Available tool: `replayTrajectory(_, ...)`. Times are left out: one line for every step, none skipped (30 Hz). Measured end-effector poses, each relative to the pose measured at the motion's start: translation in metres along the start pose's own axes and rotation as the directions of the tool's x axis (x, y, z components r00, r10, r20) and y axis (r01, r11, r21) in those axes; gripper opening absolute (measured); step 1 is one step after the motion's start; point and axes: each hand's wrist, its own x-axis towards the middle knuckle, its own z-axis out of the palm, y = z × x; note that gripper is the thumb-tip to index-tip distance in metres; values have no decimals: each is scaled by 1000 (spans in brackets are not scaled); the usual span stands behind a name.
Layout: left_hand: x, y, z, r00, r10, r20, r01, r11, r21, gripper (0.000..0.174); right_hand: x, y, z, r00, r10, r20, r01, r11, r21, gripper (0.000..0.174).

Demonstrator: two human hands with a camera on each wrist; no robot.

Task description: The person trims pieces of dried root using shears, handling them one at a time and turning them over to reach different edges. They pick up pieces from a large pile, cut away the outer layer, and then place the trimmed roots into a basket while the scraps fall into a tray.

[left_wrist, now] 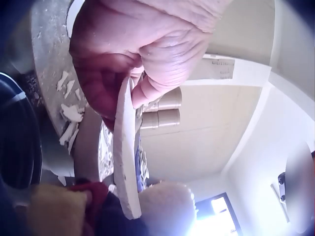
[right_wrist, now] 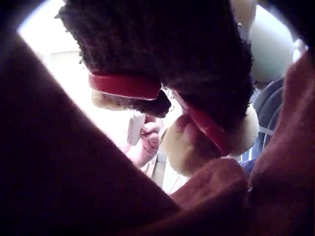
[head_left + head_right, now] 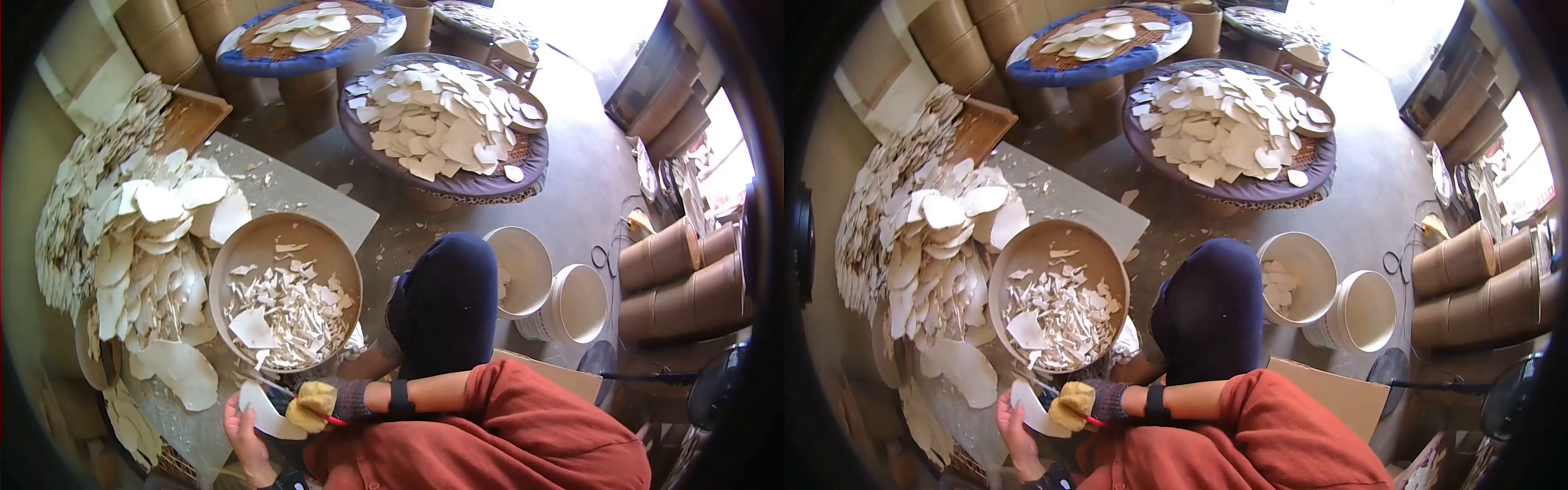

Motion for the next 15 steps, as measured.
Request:
replayTrajectory(-1,0,6,999,-16,37,16,1000,16,32,-6,-4,6,981,-137,-139,70,912,-405,29)
replayTrajectory(0,1,11,999,-24,40,23,1000,19,32,-8,-4,5,977,-103,-188,26,928,-371,28)
replayTrajectory(0,5,15,999,-33,38,32,999,23,33,-9,-7,6,970,-65,-232,-16,944,-331,28)
replayTrajectory(-1,8,17,999,-41,34,40,999,28,33,-9,-10,6,962,-27,-272,-55,957,-286,27)
replayTrajectory(0,9,14,997,-53,64,50,998,45,33,-12,-14,4,959,93,-267,-150,968,-202,28)
replayTrajectory(2,13,9,993,-65,94,59,996,62,34,-16,-29,-2,945,210,-251,-245,962,-118,29)
replayTrajectory(5,17,6,989,-76,124,67,995,78,34,-18,-38,-6,919,324,-225,-340,940,-37,30)
replayTrajectory(10,24,3,963,-172,208,151,982,112,34,-21,-31,-4,921,263,-287,-285,958,-38,33)
replayTrajectory(13,45,8,919,-266,290,230,961,152,34,-26,-17,2,915,200,-349,-230,972,-44,36)
replayTrajectory(17,67,15,860,-359,363,303,931,204,34,-27,-10,5,902,137,-410,-172,984,-50,40)
replayTrajectory(22,86,28,782,-462,419,339,879,335,38,-20,-20,8,897,34,-442,11,995,99,43)
replayTrajectory(35,93,42,707,-485,515,267,857,440,40,-13,-29,11,881,-68,-468,199,951,236,48)
replayTrajectory(48,97,58,618,-513,595,178,829,530,42,-12,-29,16,871,-84,-484,242,930,276,49)
replayTrajectory(61,103,75,518,-545,660,74,797,600,44,-14,-22,11,905,-68,-420,187,950,249,40)
replayTrajectory(71,112,101,555,-500,665,18,806,592,45,-18,-10,9,945,-25,-325,65,992,112,33)
